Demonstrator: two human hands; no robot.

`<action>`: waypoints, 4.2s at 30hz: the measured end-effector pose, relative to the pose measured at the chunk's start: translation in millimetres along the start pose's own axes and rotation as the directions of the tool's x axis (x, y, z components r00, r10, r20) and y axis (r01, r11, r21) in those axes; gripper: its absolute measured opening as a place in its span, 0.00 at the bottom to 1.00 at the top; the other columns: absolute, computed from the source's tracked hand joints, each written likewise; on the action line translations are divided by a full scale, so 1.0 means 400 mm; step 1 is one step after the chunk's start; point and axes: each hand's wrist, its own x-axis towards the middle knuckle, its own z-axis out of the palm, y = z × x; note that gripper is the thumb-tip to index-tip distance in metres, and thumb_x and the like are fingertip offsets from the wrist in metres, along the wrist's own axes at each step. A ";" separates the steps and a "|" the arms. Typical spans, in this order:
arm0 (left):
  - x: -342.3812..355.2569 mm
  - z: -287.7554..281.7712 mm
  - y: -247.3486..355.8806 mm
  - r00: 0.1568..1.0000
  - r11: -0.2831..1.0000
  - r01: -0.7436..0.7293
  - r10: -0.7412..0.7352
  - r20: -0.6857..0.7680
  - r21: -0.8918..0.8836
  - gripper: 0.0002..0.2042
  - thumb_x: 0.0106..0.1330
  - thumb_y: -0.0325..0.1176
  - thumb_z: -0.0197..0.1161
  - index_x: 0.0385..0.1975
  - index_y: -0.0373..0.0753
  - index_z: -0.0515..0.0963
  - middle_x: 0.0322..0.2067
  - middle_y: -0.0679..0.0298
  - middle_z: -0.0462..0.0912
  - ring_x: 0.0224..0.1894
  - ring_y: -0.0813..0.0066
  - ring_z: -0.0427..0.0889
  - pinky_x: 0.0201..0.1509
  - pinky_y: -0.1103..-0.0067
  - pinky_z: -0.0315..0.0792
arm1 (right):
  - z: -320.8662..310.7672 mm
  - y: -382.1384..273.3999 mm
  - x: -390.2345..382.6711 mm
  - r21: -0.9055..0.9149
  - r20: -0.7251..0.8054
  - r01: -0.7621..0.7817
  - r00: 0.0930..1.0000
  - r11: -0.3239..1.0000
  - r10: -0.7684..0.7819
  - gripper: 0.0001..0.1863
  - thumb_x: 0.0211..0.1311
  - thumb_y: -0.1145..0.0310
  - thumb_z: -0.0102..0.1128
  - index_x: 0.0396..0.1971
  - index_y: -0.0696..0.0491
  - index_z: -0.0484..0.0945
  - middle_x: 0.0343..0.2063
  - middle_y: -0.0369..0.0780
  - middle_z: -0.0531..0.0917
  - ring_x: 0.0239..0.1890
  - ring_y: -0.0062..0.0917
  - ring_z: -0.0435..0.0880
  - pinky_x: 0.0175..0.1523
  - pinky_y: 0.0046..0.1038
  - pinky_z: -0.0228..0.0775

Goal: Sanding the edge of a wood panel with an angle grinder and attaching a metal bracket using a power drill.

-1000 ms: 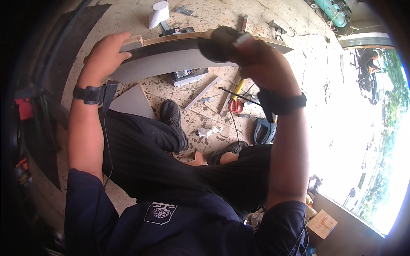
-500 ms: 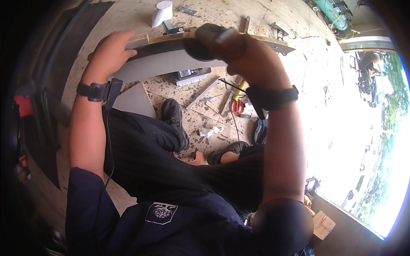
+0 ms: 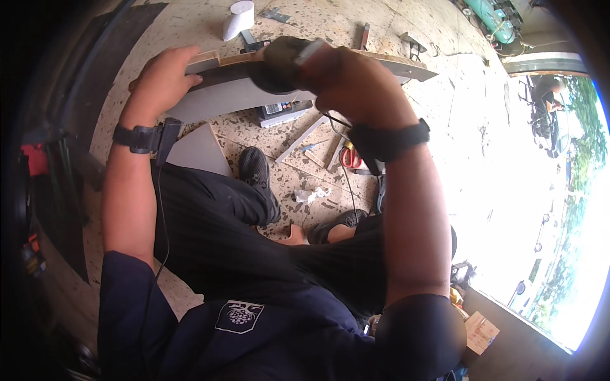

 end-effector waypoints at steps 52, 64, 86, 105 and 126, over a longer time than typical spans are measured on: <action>0.005 0.018 -0.015 0.994 0.998 -0.064 0.065 -0.087 0.011 0.24 0.62 0.29 0.75 0.60 0.39 0.80 0.53 0.49 0.86 0.57 0.46 0.84 0.62 0.59 0.78 | -0.065 0.070 -0.065 0.554 -0.031 -0.045 0.997 0.831 0.075 0.33 0.48 0.93 0.64 0.59 0.63 0.75 0.53 0.46 0.86 0.56 0.33 0.87 0.56 0.33 0.82; -0.002 -0.004 -0.006 0.998 0.998 0.059 -0.058 0.024 -0.039 0.25 0.61 0.29 0.75 0.59 0.37 0.79 0.54 0.47 0.84 0.59 0.43 0.81 0.62 0.60 0.76 | -0.098 0.053 -0.065 0.112 -0.080 -0.215 0.971 0.970 0.224 0.28 0.49 0.90 0.66 0.55 0.62 0.80 0.48 0.42 0.89 0.52 0.29 0.88 0.56 0.31 0.82; 0.005 -0.009 -0.007 0.999 0.999 0.028 -0.028 0.026 -0.021 0.25 0.62 0.27 0.74 0.61 0.37 0.78 0.55 0.46 0.84 0.59 0.44 0.81 0.63 0.61 0.76 | -0.144 0.097 -0.096 0.290 -0.079 -0.197 0.970 0.936 0.229 0.32 0.47 0.92 0.61 0.58 0.63 0.77 0.50 0.42 0.86 0.53 0.29 0.85 0.54 0.28 0.79; 0.000 -0.003 -0.012 0.999 0.999 0.042 -0.042 -0.020 0.018 0.26 0.62 0.28 0.75 0.61 0.39 0.79 0.54 0.45 0.85 0.58 0.45 0.83 0.62 0.62 0.78 | -0.031 -0.003 -0.040 -0.051 -0.074 -0.061 0.996 0.997 0.057 0.25 0.50 0.84 0.72 0.52 0.61 0.82 0.44 0.42 0.92 0.49 0.25 0.90 0.55 0.29 0.83; 0.029 -0.011 -0.008 0.999 0.998 0.048 -0.049 0.016 0.050 0.28 0.61 0.31 0.76 0.63 0.35 0.78 0.60 0.46 0.82 0.62 0.46 0.81 0.68 0.62 0.74 | -0.337 0.243 -0.247 0.282 -0.421 -0.273 0.826 0.920 0.374 0.21 0.60 0.70 0.71 0.53 0.57 0.81 0.35 0.34 0.85 0.35 0.19 0.82 0.43 0.24 0.76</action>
